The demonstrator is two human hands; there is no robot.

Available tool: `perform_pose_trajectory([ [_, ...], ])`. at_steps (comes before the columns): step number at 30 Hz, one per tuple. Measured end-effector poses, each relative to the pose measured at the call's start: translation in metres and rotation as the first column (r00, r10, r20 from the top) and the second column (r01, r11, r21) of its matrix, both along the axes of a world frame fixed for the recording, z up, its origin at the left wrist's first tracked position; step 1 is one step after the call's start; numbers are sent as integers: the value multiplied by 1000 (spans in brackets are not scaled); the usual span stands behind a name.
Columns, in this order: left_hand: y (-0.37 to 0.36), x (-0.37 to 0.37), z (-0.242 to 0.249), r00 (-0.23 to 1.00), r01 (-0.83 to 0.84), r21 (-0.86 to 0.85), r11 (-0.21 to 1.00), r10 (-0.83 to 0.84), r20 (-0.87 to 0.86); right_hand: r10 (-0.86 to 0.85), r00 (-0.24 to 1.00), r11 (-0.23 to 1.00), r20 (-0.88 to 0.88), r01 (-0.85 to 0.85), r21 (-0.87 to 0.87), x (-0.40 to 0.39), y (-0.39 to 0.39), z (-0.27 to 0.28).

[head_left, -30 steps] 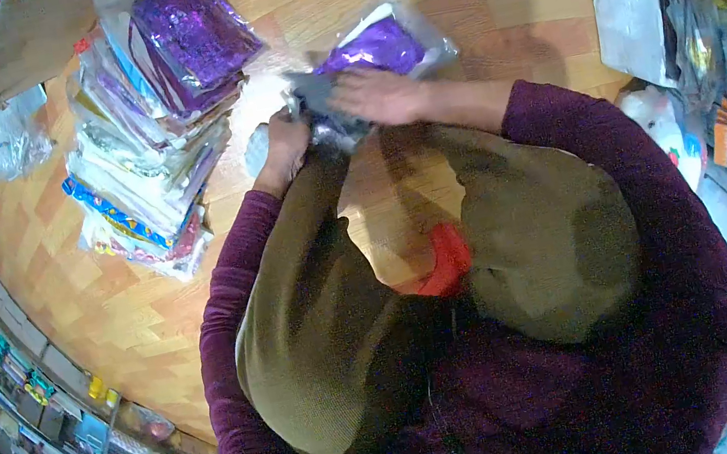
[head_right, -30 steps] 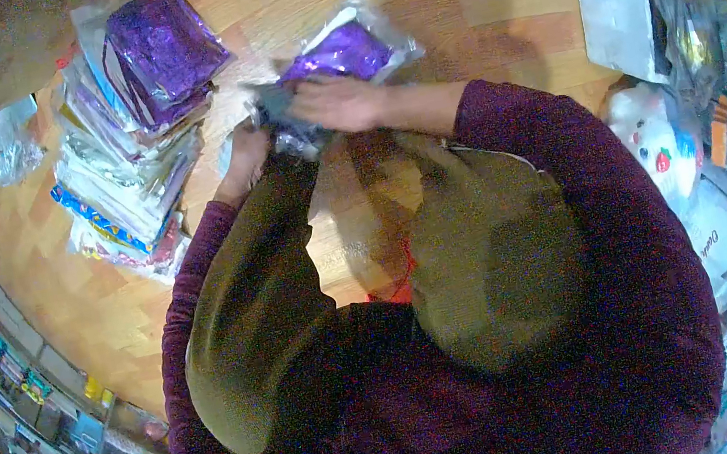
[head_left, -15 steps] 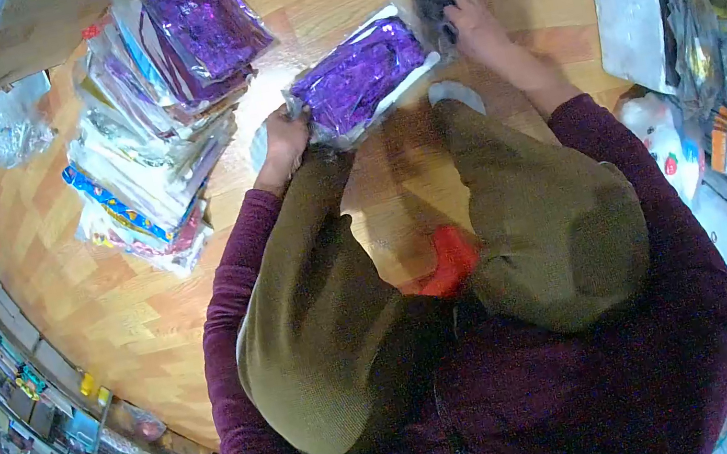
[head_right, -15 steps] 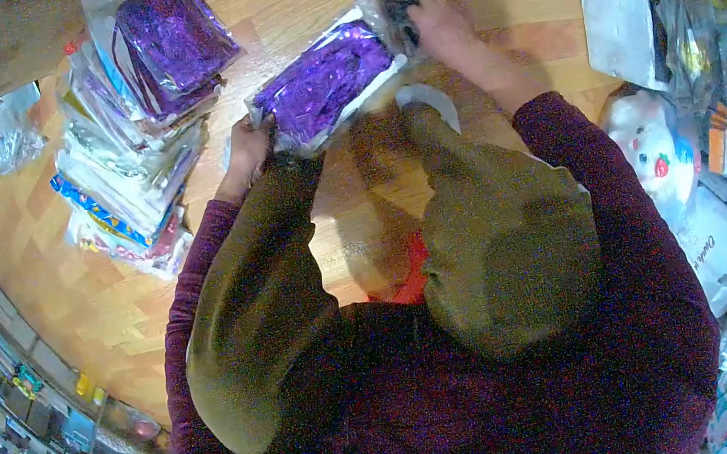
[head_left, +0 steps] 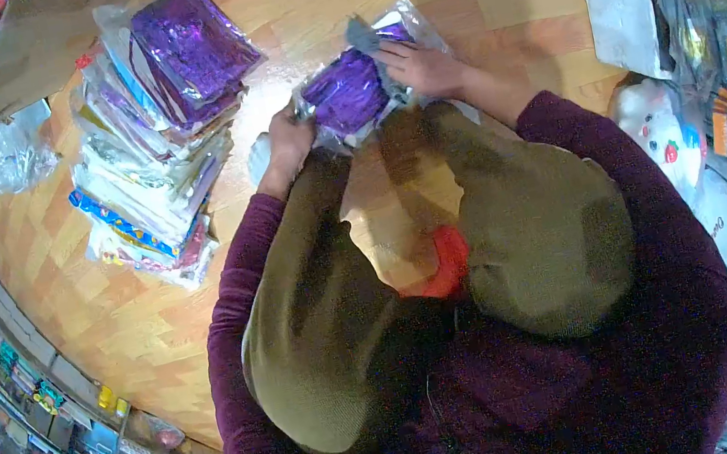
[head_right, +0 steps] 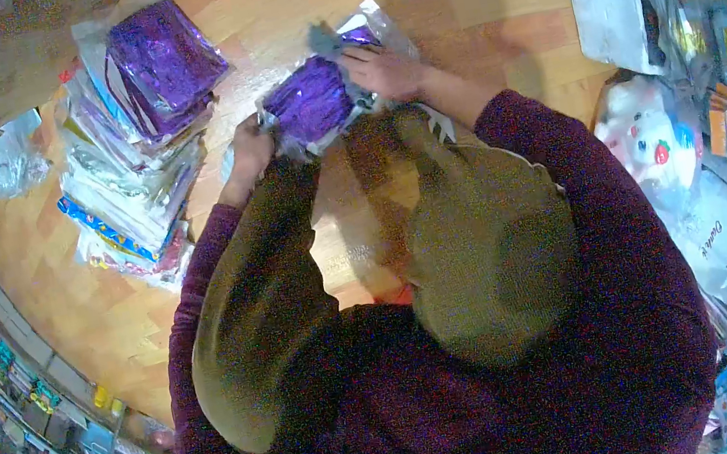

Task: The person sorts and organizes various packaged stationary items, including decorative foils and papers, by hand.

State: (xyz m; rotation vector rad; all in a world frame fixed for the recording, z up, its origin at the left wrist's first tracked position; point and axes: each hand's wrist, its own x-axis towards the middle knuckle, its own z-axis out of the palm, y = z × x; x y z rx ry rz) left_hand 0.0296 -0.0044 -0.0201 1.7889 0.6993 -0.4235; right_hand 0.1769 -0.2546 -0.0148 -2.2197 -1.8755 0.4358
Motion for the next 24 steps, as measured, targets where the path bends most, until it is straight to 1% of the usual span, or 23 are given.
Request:
perform_pose_trajectory([
  [1,-2,-1,-2,999,-22,-24,999,23,39,-1,1000,1000,9,1,3,4,-10,-7],
  [2,-4,-3,-2,996,-46,-51,998,50,71,-103,992,995,75,104,-9,3,-23,-20],
  [3,-4,-4,2,996,5,-35,999,-2,91,-203,969,978,139,206,-13,3,-29,-20],
  [4,-2,-4,2,996,3,-35,999,0,88,-201,970,979,136,205,-14,9,-38,-20],
  [5,-1,-7,1,990,-1,-31,1000,5,144,-294,951,922,95,309,-233,17,-40,-2],
  [6,1,-8,2,979,-7,-27,1000,12,203,-388,918,812,79,381,-443,23,-45,9],
  [7,5,-7,3,978,-11,-28,1000,17,207,-384,920,813,82,379,-442,28,-54,10],
  [8,11,-5,6,976,-48,-15,999,50,211,-501,858,804,109,509,-309,36,-65,10],
  [9,14,-4,13,973,-86,-3,996,85,213,-611,783,765,114,621,-170,43,-73,9],
  [10,13,9,54,980,-55,187,981,17,198,-606,787,768,117,617,-172,47,-76,8],
  [11,12,16,72,927,-72,319,945,-54,371,-784,621,619,1,782,-77,51,-78,6],
  [12,12,20,85,845,-114,440,891,-146,515,-898,418,423,-136,906,-14,56,-81,3],
  [13,14,25,105,847,-118,439,891,-140,512,-890,455,455,-35,890,-9,66,-88,-2],
  [14,18,34,125,730,-31,574,819,-373,572,-888,460,460,-34,888,-7,66,-84,3],
  [15,18,38,135,568,20,703,710,-587,577,-915,402,403,-37,915,-19,66,-76,14],
  [16,16,38,136,568,15,703,711,-585,579,-939,341,342,-39,939,-32,65,-72,23],
  [17,12,37,138,514,48,769,638,-676,529,-939,342,343,-38,939,-30,66,-70,26],
  [18,9,37,138,457,77,827,557,-757,467,-942,313,317,-123,948,-16,65,-69,28],
  [19,11,31,124,455,183,859,478,-816,357,-937,282,290,-209,957,-9,63,-68,29],
  [20,12,25,108,458,187,859,476,-816,353,-936,281,290,-212,957,-13,62,-66,32],
  [22,14,11,71,526,324,853,409,-828,197,-907,315,326,-279,945,5,62,-62,37],
  [23,18,-3,50,592,352,836,421,-792,149,-907,315,328,-280,945,3,62,-62,35],
  [24,19,-6,51,595,352,834,424,-790,150,-906,339,351,-252,936,-3,63,-62,33],
])
